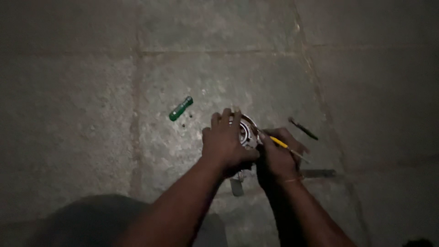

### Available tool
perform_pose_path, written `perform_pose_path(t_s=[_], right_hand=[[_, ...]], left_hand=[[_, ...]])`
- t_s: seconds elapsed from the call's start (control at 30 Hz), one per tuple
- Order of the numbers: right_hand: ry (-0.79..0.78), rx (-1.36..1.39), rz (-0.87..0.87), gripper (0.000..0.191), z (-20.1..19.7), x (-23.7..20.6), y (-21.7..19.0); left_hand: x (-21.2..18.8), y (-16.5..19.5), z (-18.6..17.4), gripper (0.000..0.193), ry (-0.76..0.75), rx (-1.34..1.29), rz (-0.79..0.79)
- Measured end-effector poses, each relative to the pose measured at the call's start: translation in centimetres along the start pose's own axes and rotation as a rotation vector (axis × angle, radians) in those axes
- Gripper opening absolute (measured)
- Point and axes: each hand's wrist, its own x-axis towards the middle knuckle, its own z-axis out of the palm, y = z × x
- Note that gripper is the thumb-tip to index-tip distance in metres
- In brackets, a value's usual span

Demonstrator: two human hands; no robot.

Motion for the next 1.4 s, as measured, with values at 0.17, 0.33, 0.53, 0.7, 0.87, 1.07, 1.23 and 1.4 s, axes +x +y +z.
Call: perform_pose_path(t_s=[0.17, 0.33, 0.53, 0.7, 0.87, 1.07, 1.23, 1.4], right_hand=[[-0.070, -0.219, -0.235, 0.017, 0.2, 0.3, -1.1], [-0.061, -0.237, -0.106, 0.020, 0.2, 0.3, -1.8], [-0.062, -0.246, -0.212, 0.021, 0.1, 0.5, -1.4], [-0.078, -0.171, -0.075, 0.023, 0.4, 0.4, -0.9], [-0.069, -0.176, -0.083, 0.022, 0.9, 0.7, -0.3], [-0.024, -0.241, -0.212, 0.022, 0.4, 0.9, -0.1], [-0.050, -0.133, 0.008, 0.022, 0.7, 0.5, -0.5], [-0.050, -0.203, -0.009, 0.022, 0.7, 0.6, -0.3]], left_hand=[[0.2, -0.1, 0.1, 0.113, 0.029, -0.009, 0.017], [0.4, -0.1, 0.1, 0.116, -0.004, 0.043, 0.011], [0.4, 0.0, 0.2, 0.116, 0.005, 0.031, 0.004], [0.4, 0.0, 0.3, 0.111, 0.018, -0.011, 0.005], [0.3, -0.1, 0.3, 0.110, 0.020, 0.026, -0.005], [0.2, -0.2, 0.4, 0.118, 0.034, 0.020, 0.034], [0.4, -0.3, 0.5, 0.114, 0.016, 0.027, 0.031], [0.3, -0.3, 0.7, 0.111, 0.092, -0.024, 0.052]])
